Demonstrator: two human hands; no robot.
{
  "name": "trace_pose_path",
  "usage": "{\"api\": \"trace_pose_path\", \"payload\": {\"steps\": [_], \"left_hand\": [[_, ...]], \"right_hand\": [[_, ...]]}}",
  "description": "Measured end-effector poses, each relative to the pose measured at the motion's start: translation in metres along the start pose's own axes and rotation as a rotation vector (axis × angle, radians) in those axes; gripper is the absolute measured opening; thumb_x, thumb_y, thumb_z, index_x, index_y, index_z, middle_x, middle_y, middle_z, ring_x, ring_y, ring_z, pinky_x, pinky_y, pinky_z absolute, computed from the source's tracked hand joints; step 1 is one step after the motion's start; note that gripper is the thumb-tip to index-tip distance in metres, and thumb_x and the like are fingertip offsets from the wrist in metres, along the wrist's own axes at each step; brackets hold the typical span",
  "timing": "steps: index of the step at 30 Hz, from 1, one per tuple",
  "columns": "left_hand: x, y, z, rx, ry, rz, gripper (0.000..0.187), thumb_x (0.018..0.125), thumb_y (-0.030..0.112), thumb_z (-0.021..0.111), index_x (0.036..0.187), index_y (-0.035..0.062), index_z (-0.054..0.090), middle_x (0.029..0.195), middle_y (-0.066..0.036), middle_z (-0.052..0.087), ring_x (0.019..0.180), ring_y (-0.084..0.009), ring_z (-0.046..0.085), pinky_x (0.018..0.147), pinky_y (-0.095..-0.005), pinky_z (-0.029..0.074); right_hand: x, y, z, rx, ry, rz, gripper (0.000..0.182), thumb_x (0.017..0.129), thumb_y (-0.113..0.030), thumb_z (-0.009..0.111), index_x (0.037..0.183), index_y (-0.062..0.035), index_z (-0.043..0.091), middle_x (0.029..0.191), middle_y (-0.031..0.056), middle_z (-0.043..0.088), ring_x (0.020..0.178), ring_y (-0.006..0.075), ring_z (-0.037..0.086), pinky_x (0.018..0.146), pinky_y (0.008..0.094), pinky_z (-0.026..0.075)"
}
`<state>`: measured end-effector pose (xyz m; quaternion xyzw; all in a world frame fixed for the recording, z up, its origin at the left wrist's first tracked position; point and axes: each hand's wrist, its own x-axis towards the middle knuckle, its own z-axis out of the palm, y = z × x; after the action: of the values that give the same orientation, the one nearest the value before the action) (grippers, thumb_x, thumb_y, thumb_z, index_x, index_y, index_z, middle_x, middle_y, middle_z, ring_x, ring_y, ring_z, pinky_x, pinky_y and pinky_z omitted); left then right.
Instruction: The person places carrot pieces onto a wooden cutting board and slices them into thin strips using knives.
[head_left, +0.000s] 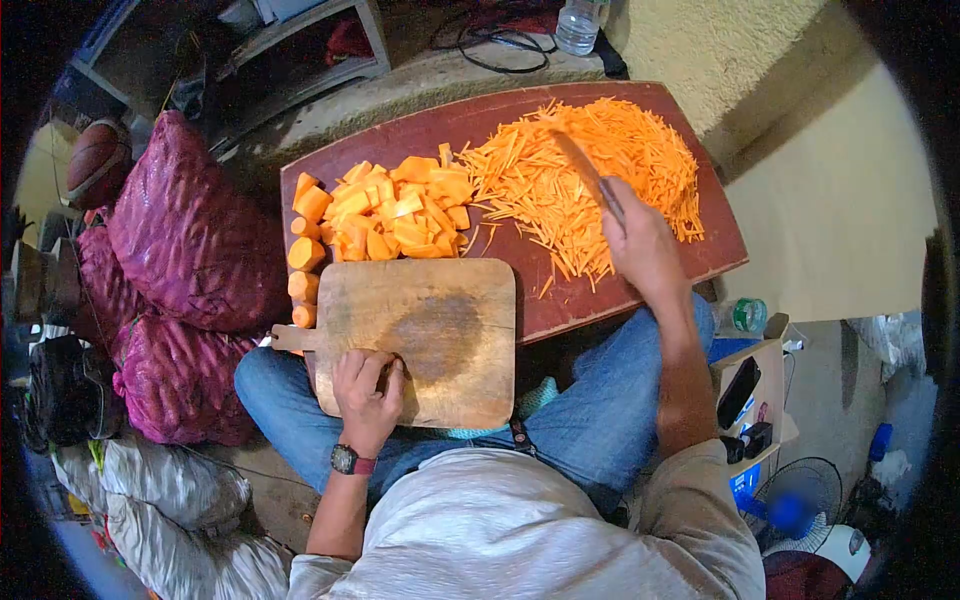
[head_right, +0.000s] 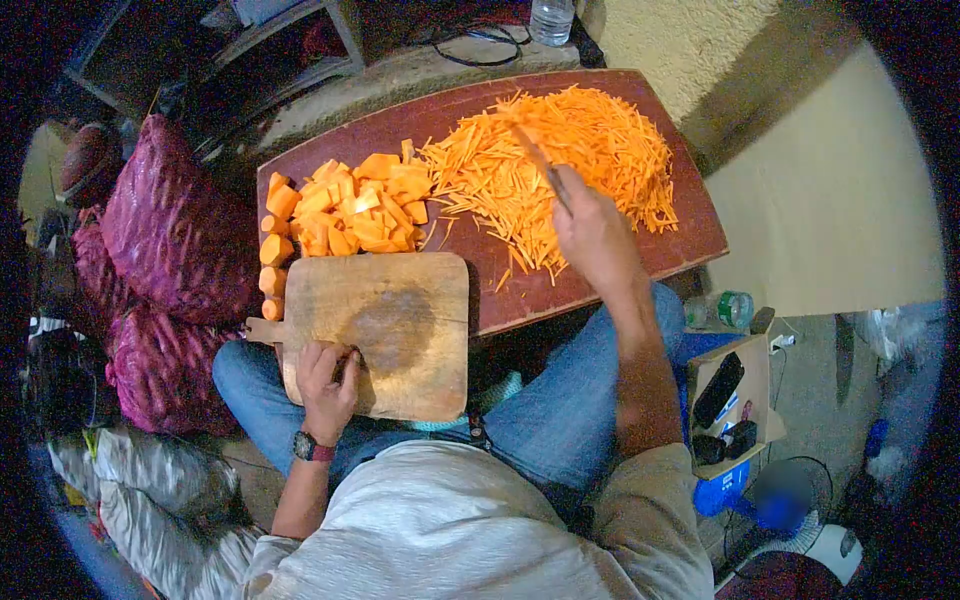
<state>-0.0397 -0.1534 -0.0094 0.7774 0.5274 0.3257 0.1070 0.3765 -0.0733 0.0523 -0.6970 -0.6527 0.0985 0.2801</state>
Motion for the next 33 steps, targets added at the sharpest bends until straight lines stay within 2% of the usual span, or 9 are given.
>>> {"api": "trace_pose_path", "payload": {"steps": [9, 13, 14, 15, 18, 22, 28, 32, 33], "left_hand": [[-0.004, -0.005, 0.002, 0.025, -0.020, -0.008, 0.016, 0.085, 0.003, 0.081, 0.098, 0.0047, 0.073, 0.092, -0.012, 0.063, 0.088, -0.0342, 0.062, 0.080, -0.0459, 0.047], [-0.002, -0.004, 0.002, 0.015, -0.017, 0.007, 0.016, 0.085, 0.003, 0.081, 0.098, 0.0047, 0.072, 0.092, -0.012, 0.063, 0.088, -0.0336, 0.062, 0.080, -0.0459, 0.046], [-0.002, -0.003, 0.002, 0.027, -0.014, 0.008, 0.016, 0.085, 0.003, 0.081, 0.098, 0.0047, 0.072, 0.092, -0.011, 0.063, 0.087, -0.0334, 0.061, 0.079, -0.0459, 0.046], [-0.002, -0.003, 0.002, 0.041, -0.010, 0.006, 0.015, 0.085, 0.003, 0.081, 0.098, 0.0047, 0.072, 0.091, -0.011, 0.063, 0.087, -0.0332, 0.061, 0.079, -0.0459, 0.046], [-0.001, -0.003, 0.002, 0.034, -0.007, 0.017, 0.015, 0.085, 0.003, 0.081, 0.097, 0.0048, 0.072, 0.090, -0.011, 0.063, 0.086, -0.0331, 0.061, 0.078, -0.0455, 0.046], [0.000, -0.001, 0.002, 0.024, -0.003, 0.019, 0.014, 0.086, 0.003, 0.081, 0.097, 0.0049, 0.072, 0.089, -0.011, 0.062, 0.085, -0.0334, 0.061, 0.077, -0.0455, 0.045], [0.001, 0.000, 0.001, 0.021, -0.012, 0.022, 0.013, 0.086, 0.003, 0.080, 0.096, 0.0047, 0.071, 0.088, -0.012, 0.062, 0.083, -0.0337, 0.060, 0.076, -0.0463, 0.044], [-0.001, -0.002, 0.002, 0.017, -0.020, 0.000, 0.012, 0.087, 0.003, 0.080, 0.095, 0.0048, 0.071, 0.089, -0.012, 0.063, 0.084, -0.0340, 0.060, 0.076, -0.0466, 0.045], [-0.001, -0.001, 0.001, 0.013, -0.033, -0.014, 0.012, 0.086, 0.003, 0.080, 0.095, 0.0048, 0.071, 0.090, -0.013, 0.063, 0.084, -0.0343, 0.060, 0.076, -0.0467, 0.046]], "right_hand": [[0.023, 0.054, -0.018, 0.075, 0.171, 0.067, 0.044, 0.103, -0.018, 0.067, 0.145, -0.0033, 0.062, 0.114, 0.0306, 0.075, 0.105, 0.0500, 0.073, 0.089, 0.0536, 0.059], [0.034, 0.086, -0.031, 0.298, 0.140, 0.076, 0.046, 0.103, -0.015, 0.066, 0.147, 0.0000, 0.061, 0.112, 0.0209, 0.078, 0.097, 0.0303, 0.076, 0.091, 0.0438, 0.059], [0.034, 0.091, -0.032, 0.283, 0.157, 0.128, 0.042, 0.105, -0.015, 0.065, 0.144, -0.0006, 0.064, 0.097, 0.0110, 0.076, 0.078, 0.0189, 0.069, 0.074, 0.0380, 0.058], [0.033, 0.089, -0.037, 0.281, 0.156, 0.128, 0.042, 0.105, -0.015, 0.065, 0.144, -0.0006, 0.064, 0.097, 0.0110, 0.076, 0.078, 0.0189, 0.069, 0.074, 0.0380, 0.058], [0.034, 0.084, -0.044, 0.602, 0.141, 0.269, 0.039, 0.110, -0.020, 0.065, 0.145, -0.0039, 0.064, 0.077, -0.0054, 0.056, 0.049, 0.0018, 0.048, 0.037, 0.0218, 0.040], [0.035, 0.076, -0.052, 0.788, 0.184, 0.353, 0.035, 0.110, -0.022, 0.065, 0.141, -0.0059, 0.065, 0.078, -0.0030, 0.060, 0.049, 0.0032, 0.051, 0.037, 0.0210, 0.042], [0.041, 0.040, -0.026, 1.558, 0.205, 0.350, 0.026, 0.108, -0.027, 0.069, 0.123, -0.0084, 0.060, 0.083, 0.0019, 0.067, 0.053, 0.0075, 0.060, 0.038, 0.0258, 0.050], [0.029, 0.018, 0.028, 1.179, 0.119, 0.229, 0.033, 0.106, -0.025, 0.071, 0.132, -0.0072, 0.061, 0.091, 0.0069, 0.073, 0.065, 0.0132, 0.071, 0.051, 0.0325, 0.060], [0.026, 0.010, 0.045, 0.804, 0.224, -0.062, 0.036, 0.105, -0.022, 0.070, 0.135, -0.0051, 0.061, 0.095, 0.0097, 0.075, 0.075, 0.0206, 0.074, 0.063, 0.0388, 0.062]]}}
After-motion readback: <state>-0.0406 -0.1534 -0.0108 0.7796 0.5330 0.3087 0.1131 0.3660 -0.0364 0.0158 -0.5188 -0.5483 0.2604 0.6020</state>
